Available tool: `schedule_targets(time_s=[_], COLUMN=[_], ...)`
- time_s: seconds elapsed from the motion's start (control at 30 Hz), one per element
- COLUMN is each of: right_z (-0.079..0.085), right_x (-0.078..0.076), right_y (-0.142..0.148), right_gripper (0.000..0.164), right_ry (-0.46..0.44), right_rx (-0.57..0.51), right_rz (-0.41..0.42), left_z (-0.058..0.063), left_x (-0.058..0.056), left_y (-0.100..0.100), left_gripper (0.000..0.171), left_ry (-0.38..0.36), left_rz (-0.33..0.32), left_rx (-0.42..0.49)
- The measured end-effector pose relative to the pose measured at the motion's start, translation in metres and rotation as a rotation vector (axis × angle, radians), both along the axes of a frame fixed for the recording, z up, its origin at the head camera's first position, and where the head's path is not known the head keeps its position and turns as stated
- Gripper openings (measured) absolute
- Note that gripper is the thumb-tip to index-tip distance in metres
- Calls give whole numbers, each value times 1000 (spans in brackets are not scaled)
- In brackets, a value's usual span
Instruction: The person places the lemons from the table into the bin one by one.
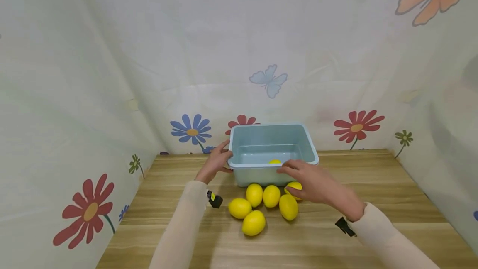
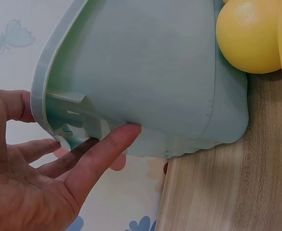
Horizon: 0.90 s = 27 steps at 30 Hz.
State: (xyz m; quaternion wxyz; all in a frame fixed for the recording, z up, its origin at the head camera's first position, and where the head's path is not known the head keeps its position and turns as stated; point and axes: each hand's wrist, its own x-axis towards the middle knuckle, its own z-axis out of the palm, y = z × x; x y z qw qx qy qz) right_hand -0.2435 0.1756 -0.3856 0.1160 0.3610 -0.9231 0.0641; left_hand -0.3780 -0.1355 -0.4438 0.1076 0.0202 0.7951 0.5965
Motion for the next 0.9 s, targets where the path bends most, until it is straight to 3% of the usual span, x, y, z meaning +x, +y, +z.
schedule_targets(time_s=[0.2, 0.53, 0.9], right_z=[-23, -55, -86], right_x=[0, 1, 2], right_y=[4, 4, 1], right_gripper=[48, 44, 44], right_ry=[35, -119, -162], right_rx=[-11, 41, 65], right_rz=[53, 14, 39], left_z=[2, 10, -1], left_x=[-2, 1, -1], left_y=[0, -1, -1], left_gripper=[62, 63, 61], left_ry=[-16, -39, 6], left_rz=[-8, -52, -4], left_rx=[0, -15, -9])
